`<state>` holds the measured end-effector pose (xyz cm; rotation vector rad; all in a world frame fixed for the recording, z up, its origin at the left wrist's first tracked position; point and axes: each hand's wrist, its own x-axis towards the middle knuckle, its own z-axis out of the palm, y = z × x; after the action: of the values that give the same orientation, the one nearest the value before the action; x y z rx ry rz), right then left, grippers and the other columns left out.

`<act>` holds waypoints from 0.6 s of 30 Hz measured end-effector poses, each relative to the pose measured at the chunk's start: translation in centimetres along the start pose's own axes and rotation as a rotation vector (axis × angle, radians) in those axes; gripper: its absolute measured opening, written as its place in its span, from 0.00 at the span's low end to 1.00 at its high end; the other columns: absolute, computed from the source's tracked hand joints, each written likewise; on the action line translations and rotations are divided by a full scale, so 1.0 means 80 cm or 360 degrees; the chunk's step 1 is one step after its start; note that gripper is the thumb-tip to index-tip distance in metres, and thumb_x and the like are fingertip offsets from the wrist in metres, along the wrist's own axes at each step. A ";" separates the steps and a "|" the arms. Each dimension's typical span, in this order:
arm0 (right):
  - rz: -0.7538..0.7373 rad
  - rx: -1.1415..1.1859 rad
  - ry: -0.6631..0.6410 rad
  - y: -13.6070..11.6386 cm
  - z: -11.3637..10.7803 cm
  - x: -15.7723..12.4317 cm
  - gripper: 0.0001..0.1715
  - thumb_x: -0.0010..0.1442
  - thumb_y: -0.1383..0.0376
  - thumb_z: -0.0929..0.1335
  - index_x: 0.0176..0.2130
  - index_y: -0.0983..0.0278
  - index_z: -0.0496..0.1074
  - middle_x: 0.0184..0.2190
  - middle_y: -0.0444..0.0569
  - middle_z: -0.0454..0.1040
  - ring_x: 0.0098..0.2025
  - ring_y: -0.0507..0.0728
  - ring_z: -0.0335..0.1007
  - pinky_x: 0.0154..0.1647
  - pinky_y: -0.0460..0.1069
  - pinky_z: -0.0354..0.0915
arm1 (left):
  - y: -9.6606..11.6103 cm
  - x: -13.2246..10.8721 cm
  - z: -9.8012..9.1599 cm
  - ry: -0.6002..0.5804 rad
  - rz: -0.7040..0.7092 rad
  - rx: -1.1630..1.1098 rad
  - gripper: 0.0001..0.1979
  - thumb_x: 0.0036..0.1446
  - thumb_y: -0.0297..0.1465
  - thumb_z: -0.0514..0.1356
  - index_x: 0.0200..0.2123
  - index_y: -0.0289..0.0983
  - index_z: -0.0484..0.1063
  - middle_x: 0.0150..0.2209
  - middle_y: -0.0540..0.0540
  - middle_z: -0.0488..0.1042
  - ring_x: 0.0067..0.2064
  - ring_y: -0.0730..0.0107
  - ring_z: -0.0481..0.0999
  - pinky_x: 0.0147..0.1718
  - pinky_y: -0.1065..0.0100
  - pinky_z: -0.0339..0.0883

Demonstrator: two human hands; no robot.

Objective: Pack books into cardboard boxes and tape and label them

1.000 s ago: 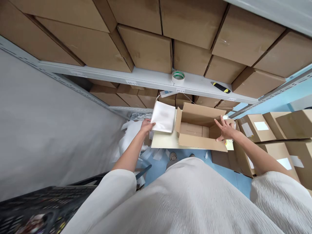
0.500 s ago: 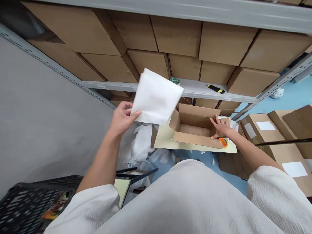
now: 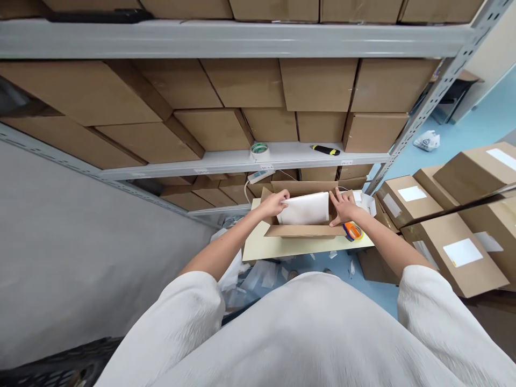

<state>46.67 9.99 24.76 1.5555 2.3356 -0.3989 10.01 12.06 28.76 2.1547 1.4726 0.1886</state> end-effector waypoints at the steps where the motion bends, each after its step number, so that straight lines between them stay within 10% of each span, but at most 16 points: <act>1: -0.0002 0.0003 -0.0001 -0.001 0.000 -0.001 0.98 0.46 0.28 0.76 0.82 0.63 0.17 0.82 0.71 0.15 0.80 0.92 0.39 0.75 0.79 0.43 | -0.001 0.007 0.005 -0.0063 -0.0009 -0.0014 0.13 0.62 0.28 0.67 0.49 0.45 0.75 0.42 0.46 0.83 0.47 0.51 0.82 0.46 0.60 0.72; 6: -0.0021 0.0030 0.0076 -0.004 -0.009 -0.011 0.92 0.48 0.33 0.79 0.84 0.64 0.29 0.84 0.72 0.24 0.80 0.90 0.43 0.76 0.77 0.45 | -0.003 0.014 0.009 0.0039 0.0054 -0.0138 0.20 0.59 0.34 0.72 0.54 0.41 0.78 0.54 0.39 0.84 0.58 0.46 0.82 0.56 0.57 0.74; 13: -0.0130 0.0573 0.1020 0.027 -0.007 -0.052 0.33 0.74 0.49 0.65 0.72 0.57 0.71 0.75 0.61 0.65 0.75 0.74 0.62 0.74 0.72 0.60 | -0.054 -0.056 -0.008 0.0881 0.0087 -0.0428 0.15 0.68 0.39 0.62 0.54 0.41 0.77 0.57 0.39 0.81 0.59 0.51 0.79 0.63 0.50 0.72; 18: 0.0241 0.1491 0.1191 0.054 0.018 -0.067 0.31 0.72 0.42 0.66 0.61 0.58 0.78 0.55 0.58 0.82 0.52 0.66 0.81 0.60 0.66 0.76 | -0.104 -0.095 0.019 0.0898 -0.0268 -0.0978 0.23 0.68 0.51 0.61 0.54 0.41 0.74 0.55 0.39 0.81 0.54 0.55 0.82 0.58 0.51 0.76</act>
<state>52.73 6.55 25.35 2.6559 2.6712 -1.1616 0.67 7.01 24.73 1.5262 1.5960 1.1032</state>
